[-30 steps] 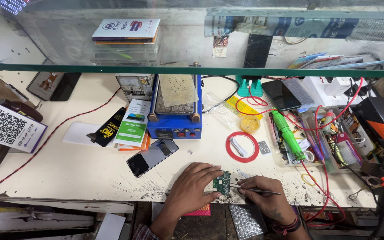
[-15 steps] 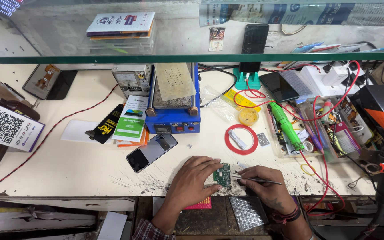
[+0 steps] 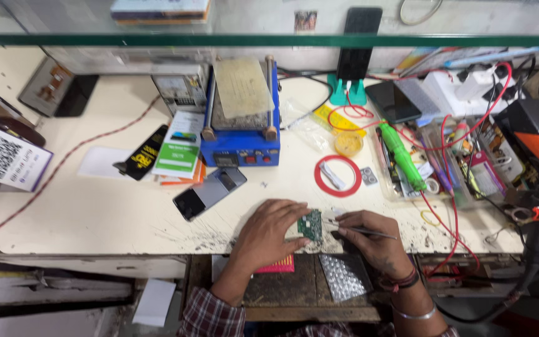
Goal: The person holds a green circuit board on the workbench and solders components onto it using a soldering iron, at times steadying the board with one hand while applying the iron with the other. They also use a small tool to work on the board and reposition it during the work.
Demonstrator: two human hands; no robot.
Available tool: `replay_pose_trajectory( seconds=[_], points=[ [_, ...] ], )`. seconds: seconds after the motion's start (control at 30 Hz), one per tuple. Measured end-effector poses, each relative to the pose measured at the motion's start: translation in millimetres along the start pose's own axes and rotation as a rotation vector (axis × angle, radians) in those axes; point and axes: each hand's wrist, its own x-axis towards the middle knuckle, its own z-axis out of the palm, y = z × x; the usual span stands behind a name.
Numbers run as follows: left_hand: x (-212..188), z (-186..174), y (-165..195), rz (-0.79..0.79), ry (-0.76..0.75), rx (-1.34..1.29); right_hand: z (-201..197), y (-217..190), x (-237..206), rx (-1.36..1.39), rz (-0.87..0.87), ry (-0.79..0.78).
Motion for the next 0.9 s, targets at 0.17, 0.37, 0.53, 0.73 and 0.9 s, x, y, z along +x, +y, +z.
replay_pose_trajectory(
  seconds=[0.17,0.37,0.53,0.73,0.9],
  points=[
    [-2,-2,3,-0.014,0.013,0.011,-1,-10,1,-0.065,-0.009,0.011],
    [0,-7,8,-0.051,-0.026,0.016,-3,-16,0,-0.053,0.043,0.087],
    [-1,-9,7,-0.036,-0.017,0.01,-1,-22,0,-0.105,0.018,0.159],
    [-2,-5,5,-0.029,-0.022,0.035,1,-33,2,-0.23,-0.042,0.207],
    [-4,-6,4,-0.037,-0.031,0.032,3,-33,2,-0.26,-0.082,0.301]
  ],
)
